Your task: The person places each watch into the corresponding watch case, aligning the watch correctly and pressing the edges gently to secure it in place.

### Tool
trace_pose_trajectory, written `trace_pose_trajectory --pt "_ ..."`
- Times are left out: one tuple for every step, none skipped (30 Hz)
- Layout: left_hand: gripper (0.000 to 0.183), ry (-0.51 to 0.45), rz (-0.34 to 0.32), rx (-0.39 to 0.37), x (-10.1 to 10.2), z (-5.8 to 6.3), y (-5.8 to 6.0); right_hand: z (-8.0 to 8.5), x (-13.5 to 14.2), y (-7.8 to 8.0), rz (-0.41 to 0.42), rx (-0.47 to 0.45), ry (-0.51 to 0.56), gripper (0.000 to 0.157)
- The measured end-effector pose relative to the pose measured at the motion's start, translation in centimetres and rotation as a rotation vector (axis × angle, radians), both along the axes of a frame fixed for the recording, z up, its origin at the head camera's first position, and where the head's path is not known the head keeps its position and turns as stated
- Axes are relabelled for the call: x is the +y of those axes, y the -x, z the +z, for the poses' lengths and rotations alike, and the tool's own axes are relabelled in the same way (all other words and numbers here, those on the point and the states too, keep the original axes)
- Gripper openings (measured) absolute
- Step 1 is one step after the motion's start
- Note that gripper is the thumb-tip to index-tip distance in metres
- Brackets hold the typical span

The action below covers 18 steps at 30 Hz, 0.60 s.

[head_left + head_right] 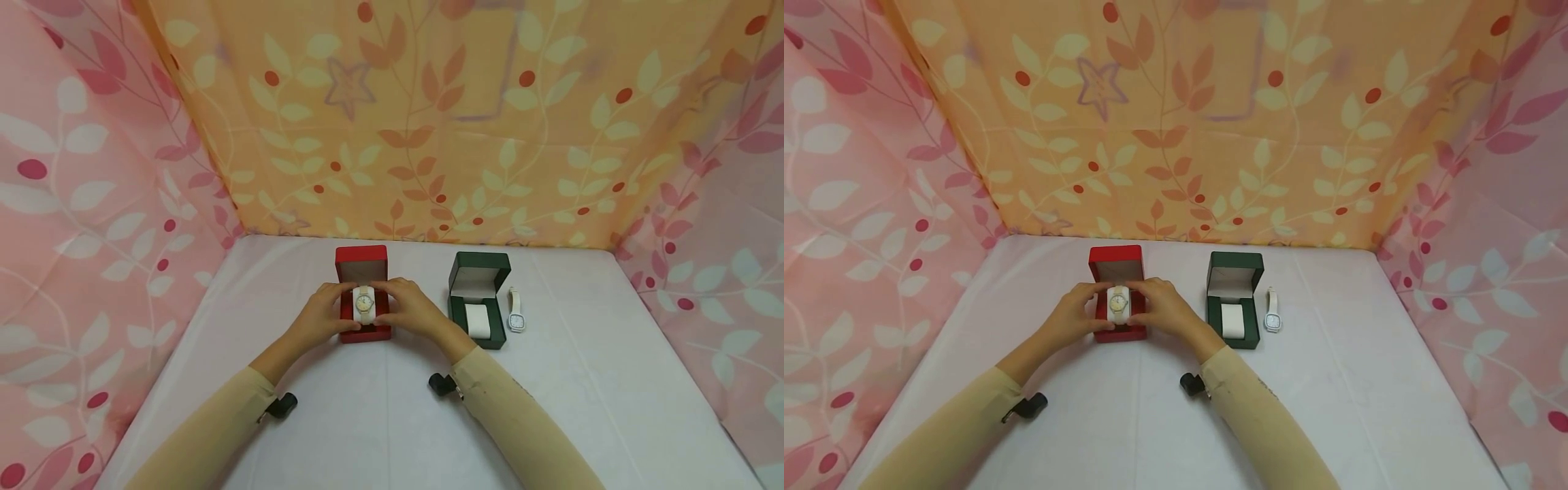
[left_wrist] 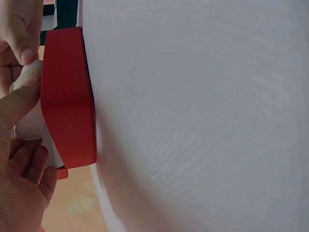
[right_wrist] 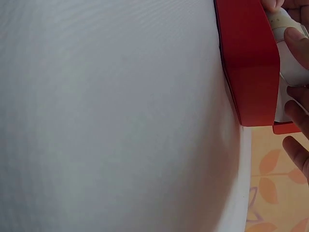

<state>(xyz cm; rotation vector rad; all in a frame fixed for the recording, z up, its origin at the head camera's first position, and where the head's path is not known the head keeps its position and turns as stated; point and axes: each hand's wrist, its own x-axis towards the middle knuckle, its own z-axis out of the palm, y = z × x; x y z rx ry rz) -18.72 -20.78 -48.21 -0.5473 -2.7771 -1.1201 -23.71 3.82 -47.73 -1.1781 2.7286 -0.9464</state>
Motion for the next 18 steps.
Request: trace_pose_trajectory --pt "0.081 0.002 0.0 0.001 -0.02 -0.03 0.02 -0.01 -0.05 0.03 0.0 0.003 -0.003 0.074" --pt "0.081 0.004 0.0 0.002 -0.05 -0.05 0.04 -0.03 -0.1 0.06 0.001 0.005 -0.007 0.074" --pt "0.081 0.006 0.0 0.003 -0.08 -0.09 0.07 -0.05 -0.15 0.11 0.001 0.005 -0.012 0.074" --pt "0.081 0.007 0.0 0.003 -0.1 -0.12 0.09 -0.06 -0.2 0.14 -0.001 0.007 -0.018 0.074" --pt "0.081 0.009 -0.001 0.003 -0.12 -0.16 0.11 -0.09 -0.24 0.18 -0.001 0.01 -0.023 0.074" --pt "0.081 0.01 -0.001 0.002 -0.14 -0.18 0.11 -0.1 -0.28 0.21 -0.001 0.011 -0.025 0.074" --pt "0.081 0.01 0.0 0.0 -0.14 -0.18 0.11 -0.13 -0.31 0.23 -0.001 0.012 -0.027 0.074" --pt "0.08 0.01 0.0 -0.003 -0.15 -0.18 0.1 -0.15 -0.33 0.25 -0.003 0.009 -0.027 0.074" --pt "0.081 0.012 0.001 -0.006 -0.14 -0.18 0.08 -0.21 -0.35 0.28 -0.004 0.01 -0.028 0.073" --pt "0.081 0.013 0.002 -0.01 -0.12 -0.14 0.04 -0.26 -0.36 0.29 -0.006 0.009 -0.029 0.073" --pt "0.081 0.015 0.002 -0.013 -0.1 -0.1 0.02 -0.31 -0.36 0.31 -0.007 0.007 -0.029 0.073" --pt "0.081 0.015 0.002 -0.014 -0.09 -0.06 0.0 -0.36 -0.35 0.33 -0.008 0.003 -0.026 0.073" --pt "0.081 0.016 0.002 -0.014 -0.06 -0.04 -0.01 -0.42 -0.35 0.36 -0.009 0.001 -0.027 0.073" --pt "0.081 0.016 0.002 -0.014 -0.05 -0.04 0.0 -0.46 -0.34 0.38 -0.01 -0.003 -0.026 0.073" --pt "0.081 0.014 0.001 -0.012 -0.03 -0.04 0.0 -0.51 -0.32 0.39 -0.01 -0.004 -0.026 0.073" --pt "0.081 0.012 -0.001 -0.01 -0.03 -0.06 0.01 -0.52 -0.3 0.4 -0.011 -0.007 -0.027 0.073" --pt "0.08 0.011 -0.003 -0.007 -0.04 -0.1 0.03 -0.55 -0.29 0.42 -0.012 -0.007 -0.028 0.072" --pt "0.08 0.011 -0.004 -0.004 -0.04 -0.14 0.03 -0.55 -0.29 0.42 -0.011 -0.008 -0.028 0.072"
